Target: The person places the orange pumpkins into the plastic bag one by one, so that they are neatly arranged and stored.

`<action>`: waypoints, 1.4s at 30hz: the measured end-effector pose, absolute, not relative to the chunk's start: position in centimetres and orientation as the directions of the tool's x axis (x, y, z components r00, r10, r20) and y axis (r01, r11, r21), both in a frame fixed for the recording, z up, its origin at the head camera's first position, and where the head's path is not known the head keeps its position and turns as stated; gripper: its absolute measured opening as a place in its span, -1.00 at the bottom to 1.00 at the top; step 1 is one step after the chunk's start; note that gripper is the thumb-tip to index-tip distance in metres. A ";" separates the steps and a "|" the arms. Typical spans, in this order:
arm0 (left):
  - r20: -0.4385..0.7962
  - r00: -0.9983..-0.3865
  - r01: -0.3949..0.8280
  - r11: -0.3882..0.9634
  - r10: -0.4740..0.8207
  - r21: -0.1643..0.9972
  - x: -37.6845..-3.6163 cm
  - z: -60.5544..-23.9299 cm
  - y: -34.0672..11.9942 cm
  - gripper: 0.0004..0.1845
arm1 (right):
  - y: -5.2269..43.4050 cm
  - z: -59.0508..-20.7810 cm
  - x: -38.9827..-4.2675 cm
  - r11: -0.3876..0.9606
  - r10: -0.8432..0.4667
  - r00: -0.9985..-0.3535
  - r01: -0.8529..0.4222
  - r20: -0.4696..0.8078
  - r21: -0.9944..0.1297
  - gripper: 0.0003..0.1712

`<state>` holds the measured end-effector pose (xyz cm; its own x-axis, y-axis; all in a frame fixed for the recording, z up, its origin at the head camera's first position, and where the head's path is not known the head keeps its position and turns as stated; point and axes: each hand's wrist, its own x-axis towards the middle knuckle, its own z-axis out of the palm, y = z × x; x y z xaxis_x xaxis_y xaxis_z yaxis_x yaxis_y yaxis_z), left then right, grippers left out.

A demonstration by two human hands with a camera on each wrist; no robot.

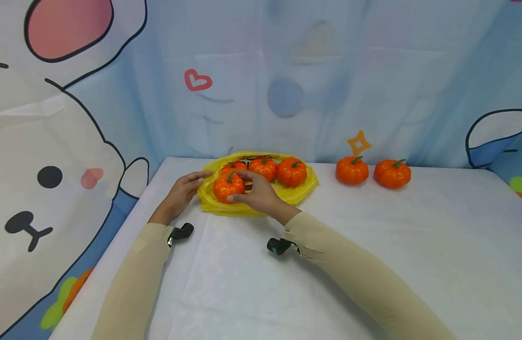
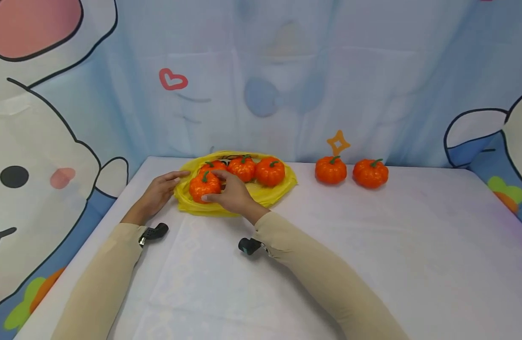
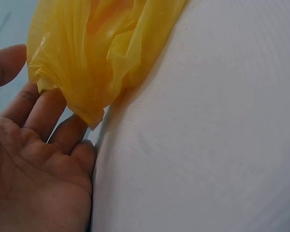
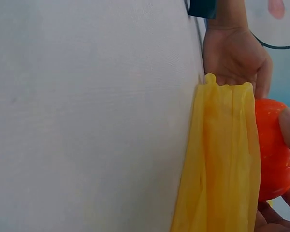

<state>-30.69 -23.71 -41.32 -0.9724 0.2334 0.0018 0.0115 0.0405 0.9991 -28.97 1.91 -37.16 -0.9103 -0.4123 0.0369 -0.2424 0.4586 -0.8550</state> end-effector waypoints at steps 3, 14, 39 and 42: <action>0.005 -0.972 0.016 0.043 0.233 0.999 -30.7 -41.3 -23.6 -0.54 | 1.4 -37.5 -29.1 0.487 -0.408 -0.912 -0.246 0.031 -0.838 -0.12; -0.011 -0.975 -0.003 0.035 0.223 0.999 -30.7 -41.1 -23.7 -0.54 | 0.2 -38.3 -29.5 0.532 -0.413 -0.910 -0.260 0.021 -0.806 -0.15; -0.004 -0.974 0.006 0.045 0.225 0.999 -30.8 -41.3 -23.3 -0.54 | 6.2 -36.8 -28.1 0.518 -0.380 -0.920 -0.295 0.092 -0.803 -0.26; 0.004 -0.976 0.015 0.048 0.218 0.999 -30.7 -41.3 -23.5 -0.53 | 8.1 -35.9 -27.8 0.472 -0.340 -0.928 -0.310 0.154 -0.825 -0.31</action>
